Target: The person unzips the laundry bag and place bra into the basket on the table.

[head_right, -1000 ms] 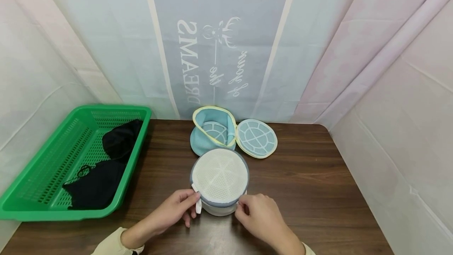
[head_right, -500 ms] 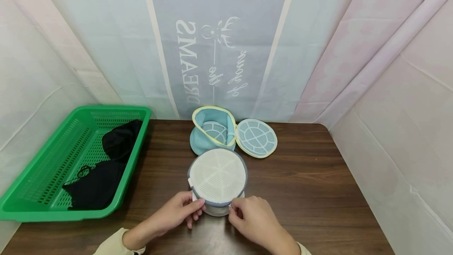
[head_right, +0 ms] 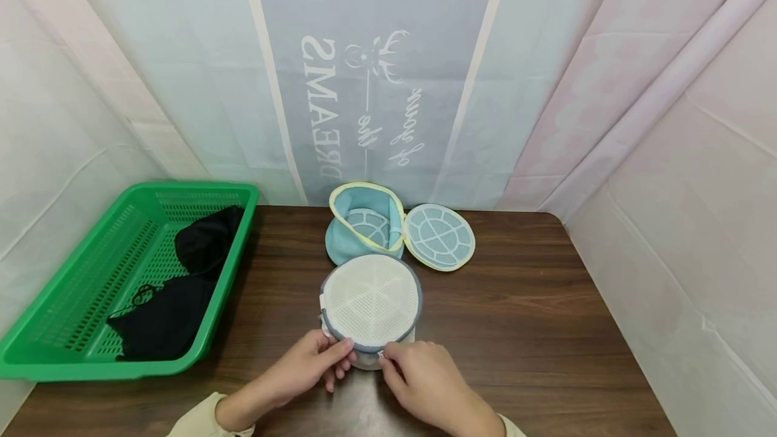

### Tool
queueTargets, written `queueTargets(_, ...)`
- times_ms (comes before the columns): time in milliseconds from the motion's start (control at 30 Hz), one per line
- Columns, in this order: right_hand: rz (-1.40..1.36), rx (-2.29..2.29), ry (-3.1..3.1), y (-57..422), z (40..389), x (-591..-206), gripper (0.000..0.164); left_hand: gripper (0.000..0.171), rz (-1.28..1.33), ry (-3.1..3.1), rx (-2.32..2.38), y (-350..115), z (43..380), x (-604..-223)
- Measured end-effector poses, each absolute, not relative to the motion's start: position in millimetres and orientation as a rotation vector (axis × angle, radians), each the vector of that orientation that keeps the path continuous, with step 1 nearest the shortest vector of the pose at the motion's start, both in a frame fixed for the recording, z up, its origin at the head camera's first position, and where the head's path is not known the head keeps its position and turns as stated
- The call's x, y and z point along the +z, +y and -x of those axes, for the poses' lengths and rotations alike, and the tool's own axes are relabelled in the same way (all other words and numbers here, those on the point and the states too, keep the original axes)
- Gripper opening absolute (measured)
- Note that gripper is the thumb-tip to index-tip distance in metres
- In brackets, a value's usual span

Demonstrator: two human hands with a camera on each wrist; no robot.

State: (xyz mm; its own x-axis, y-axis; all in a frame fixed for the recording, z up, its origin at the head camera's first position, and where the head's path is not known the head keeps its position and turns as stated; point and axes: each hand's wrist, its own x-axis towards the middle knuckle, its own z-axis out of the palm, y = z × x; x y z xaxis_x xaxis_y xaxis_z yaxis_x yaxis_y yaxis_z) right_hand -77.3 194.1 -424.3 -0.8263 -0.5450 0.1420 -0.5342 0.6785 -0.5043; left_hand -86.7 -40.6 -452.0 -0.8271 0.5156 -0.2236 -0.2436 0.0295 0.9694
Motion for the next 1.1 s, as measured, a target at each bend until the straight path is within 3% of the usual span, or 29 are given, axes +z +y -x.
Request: queueTargets(1100, 1.06, -0.782, 2.933, 183, 75, -431, 0.034, 0.042, -0.244, 1.826, 1.842, -29, 84, -452)
